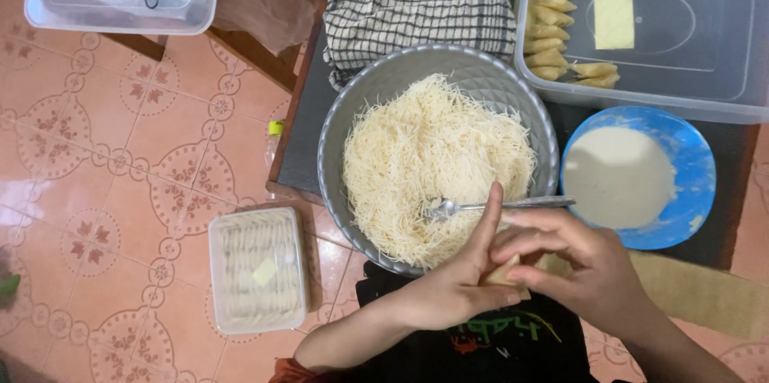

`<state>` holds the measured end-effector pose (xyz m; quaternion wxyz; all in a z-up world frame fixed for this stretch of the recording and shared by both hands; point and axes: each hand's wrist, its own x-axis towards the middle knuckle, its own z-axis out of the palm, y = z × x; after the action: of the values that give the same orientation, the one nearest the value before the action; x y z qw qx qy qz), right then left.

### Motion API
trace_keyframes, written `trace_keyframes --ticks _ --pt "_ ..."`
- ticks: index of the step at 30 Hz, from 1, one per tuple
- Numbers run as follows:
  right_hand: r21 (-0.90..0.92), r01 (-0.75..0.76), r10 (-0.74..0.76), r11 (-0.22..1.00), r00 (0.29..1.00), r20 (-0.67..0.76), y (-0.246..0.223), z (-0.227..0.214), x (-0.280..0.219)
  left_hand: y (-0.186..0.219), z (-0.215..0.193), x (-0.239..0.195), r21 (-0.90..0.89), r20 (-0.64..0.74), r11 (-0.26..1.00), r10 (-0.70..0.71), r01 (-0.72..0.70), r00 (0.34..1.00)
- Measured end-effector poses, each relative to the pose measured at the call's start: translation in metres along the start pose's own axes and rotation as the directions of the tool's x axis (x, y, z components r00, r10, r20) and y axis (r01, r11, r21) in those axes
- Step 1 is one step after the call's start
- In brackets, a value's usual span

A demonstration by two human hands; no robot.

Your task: Wrapping shredded filling into pastry skins to form triangular shapes and sealing them with liquid.

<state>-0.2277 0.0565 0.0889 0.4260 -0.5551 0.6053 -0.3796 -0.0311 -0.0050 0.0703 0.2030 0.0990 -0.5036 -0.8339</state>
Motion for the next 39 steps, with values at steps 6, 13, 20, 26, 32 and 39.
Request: trace_keyframes --ticks 6,13,20,26,32,39 --pt "-0.382 0.128 -0.192 0.915 0.972 -0.135 0.003 -0.061 0.032 -0.003 -0.012 -0.005 0.029 -0.058 0.987 0.157 -0.155 0.986" --pt "-0.883 0.260 -0.709 0.391 0.697 -0.109 0.107 -0.158 0.196 -0.003 -0.026 -0.029 0.218 -0.413 0.962 0.243 -0.164 0.878" --pt "-0.862 -0.017 -0.200 0.506 0.970 -0.136 0.087 -0.123 0.191 0.007 -0.036 -0.043 0.271 -0.490 0.955 0.241 -0.116 0.838" --pt "-0.858 0.044 -0.287 0.512 0.950 -0.123 0.099 -0.136 0.179 0.000 -0.031 -0.039 0.262 -0.429 0.948 0.284 -0.182 0.858" --pt "-0.559 -0.322 -0.024 0.764 0.851 -0.524 0.145 -0.159 0.004 -0.003 -0.028 -0.046 0.247 -0.416 0.955 0.255 -0.161 0.873" --pt "-0.913 -0.302 0.218 0.273 0.944 -0.247 0.149 -0.106 -0.106 -0.020 0.005 -0.029 0.418 0.047 0.896 0.140 -0.147 0.989"
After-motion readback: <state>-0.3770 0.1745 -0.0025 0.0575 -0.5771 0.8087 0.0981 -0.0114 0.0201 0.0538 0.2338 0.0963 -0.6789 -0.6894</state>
